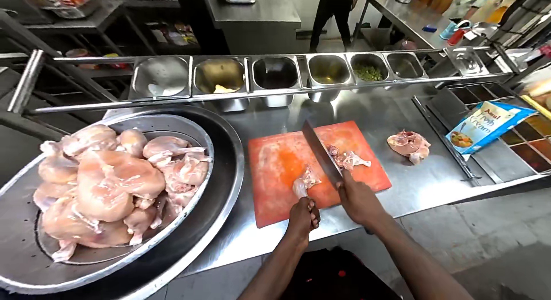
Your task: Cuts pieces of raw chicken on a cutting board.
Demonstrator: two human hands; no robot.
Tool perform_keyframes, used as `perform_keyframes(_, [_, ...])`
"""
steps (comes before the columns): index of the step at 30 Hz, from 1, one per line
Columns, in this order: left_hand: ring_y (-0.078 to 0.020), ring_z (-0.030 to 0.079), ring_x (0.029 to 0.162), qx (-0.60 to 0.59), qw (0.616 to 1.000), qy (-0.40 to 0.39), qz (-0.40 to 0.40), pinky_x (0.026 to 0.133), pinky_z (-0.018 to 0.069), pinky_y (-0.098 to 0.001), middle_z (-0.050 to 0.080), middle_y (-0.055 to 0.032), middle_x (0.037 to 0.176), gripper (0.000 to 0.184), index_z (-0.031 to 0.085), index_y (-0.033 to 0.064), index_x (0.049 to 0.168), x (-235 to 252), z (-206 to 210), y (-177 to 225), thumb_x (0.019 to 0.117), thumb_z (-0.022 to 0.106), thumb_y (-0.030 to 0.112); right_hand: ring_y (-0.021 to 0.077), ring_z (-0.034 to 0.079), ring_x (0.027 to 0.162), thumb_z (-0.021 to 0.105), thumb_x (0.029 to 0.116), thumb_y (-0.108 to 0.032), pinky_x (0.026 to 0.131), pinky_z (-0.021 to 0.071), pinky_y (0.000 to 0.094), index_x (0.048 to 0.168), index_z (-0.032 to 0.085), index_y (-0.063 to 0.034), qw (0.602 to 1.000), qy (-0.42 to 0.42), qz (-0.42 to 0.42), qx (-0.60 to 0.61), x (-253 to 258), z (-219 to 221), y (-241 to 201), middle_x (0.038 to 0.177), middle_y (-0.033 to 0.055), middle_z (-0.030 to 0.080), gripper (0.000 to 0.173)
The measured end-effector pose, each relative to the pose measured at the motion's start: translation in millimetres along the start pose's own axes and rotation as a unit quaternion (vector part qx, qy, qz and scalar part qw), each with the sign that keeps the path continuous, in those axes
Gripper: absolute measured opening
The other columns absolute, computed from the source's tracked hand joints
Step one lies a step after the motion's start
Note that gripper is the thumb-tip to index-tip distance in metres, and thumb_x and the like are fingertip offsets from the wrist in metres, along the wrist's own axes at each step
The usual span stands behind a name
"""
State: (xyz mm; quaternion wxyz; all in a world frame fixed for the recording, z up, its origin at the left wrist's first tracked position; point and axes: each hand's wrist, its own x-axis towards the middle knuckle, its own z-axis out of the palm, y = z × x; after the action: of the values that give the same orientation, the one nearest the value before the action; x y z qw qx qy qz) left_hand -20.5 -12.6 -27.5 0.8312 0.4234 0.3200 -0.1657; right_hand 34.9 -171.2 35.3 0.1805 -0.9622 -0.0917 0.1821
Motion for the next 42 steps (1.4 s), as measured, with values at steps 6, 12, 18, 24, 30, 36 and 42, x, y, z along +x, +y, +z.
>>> perform_keyframes(6, [-0.0075,0.042,0.043,0.011,1.000,-0.001,-0.001,0.043,0.0403,-0.0210,0.041,0.0033,0.054,0.036,0.047,0.0087,0.086,-7.4,-10.0,-7.3,0.1137,0.027,0.020,0.0362,0.072,0.092,0.040,0.1086,-0.028,0.080,0.0564,0.0530,0.136,0.048,-0.0145,0.992,-0.099,0.004,-0.076,-10.6,25.5,-17.3,0.092,0.0139,0.069,0.032])
perform_keyframes(12, [-0.0069,0.041,0.043,0.003,1.000,-0.018,-0.014,0.044,0.0409,-0.0213,0.041,0.0048,0.053,0.039,0.046,0.0111,0.084,-5.1,-22.6,-3.1,0.1141,0.025,0.024,0.0154,0.052,0.042,0.035,0.1107,-0.035,0.037,0.0450,0.0368,0.110,0.054,-0.0045,0.892,0.379,-0.239,0.061,-36.6,-47.1,-49.6,0.057,-0.0004,0.050,0.037])
perform_keyframes(18, [-0.0063,0.042,0.044,0.008,0.999,-0.041,0.006,0.045,0.0408,-0.0214,0.042,0.0056,0.054,0.039,0.048,0.0099,0.087,-2.9,-28.5,-5.9,0.1143,0.023,0.023,0.0406,0.071,0.090,0.047,0.1049,-0.025,0.077,0.0569,0.0578,0.131,0.046,-0.0024,0.997,-0.051,-0.004,-0.053,17.0,27.7,-56.4,0.094,0.0196,0.067,0.034])
perform_keyframes(24, [-0.0061,0.040,0.042,-0.009,1.000,-0.020,0.002,0.043,0.0392,-0.0204,0.040,0.0049,0.053,0.037,0.046,0.0096,0.086,-8.4,-35.9,-6.3,0.1138,0.025,0.020,0.0374,0.071,0.084,0.051,0.1049,-0.026,0.072,0.0577,0.0555,0.127,0.049,-0.0065,0.990,-0.125,0.028,-0.054,43.4,34.1,-43.5,0.093,0.0183,0.067,0.030])
perform_keyframes(30, [-0.0082,0.040,0.042,-0.035,0.998,-0.033,-0.048,0.042,0.0407,-0.0225,0.039,0.0043,0.053,0.037,0.046,0.0126,0.085,-4.4,-42.7,7.5,0.1134,0.027,0.026,0.0405,0.070,0.087,0.045,0.1091,-0.030,0.076,0.0559,0.0591,0.135,0.049,-0.0042,0.996,-0.059,0.067,0.023,59.2,15.6,-2.2,0.097,0.0221,0.068,0.036])
perform_keyframes(36, [-0.0085,0.041,0.043,-0.003,0.997,-0.055,-0.061,0.045,0.0435,-0.0238,0.040,0.0046,0.054,0.040,0.047,0.0119,0.087,-7.5,-54.6,-3.5,0.1145,0.025,0.030,0.0323,0.070,0.079,0.045,0.1083,-0.032,0.073,0.0567,0.0524,0.133,0.049,-0.0118,0.997,-0.076,-0.025,-0.001,1.6,26.4,-24.5,0.081,0.0114,0.066,0.031])
perform_keyframes(42, [-0.0078,0.039,0.044,-0.006,0.998,-0.045,-0.043,0.046,0.0411,-0.0230,0.039,0.0048,0.055,0.038,0.048,0.0116,0.087,-7.7,-54.9,-4.5,0.1143,0.027,0.028,0.0348,0.071,0.090,0.041,0.1096,-0.031,0.080,0.0566,0.0523,0.134,0.047,-0.0131,0.986,-0.154,-0.037,-0.045,-7.6,36.7,-44.2,0.090,0.0130,0.067,0.031])
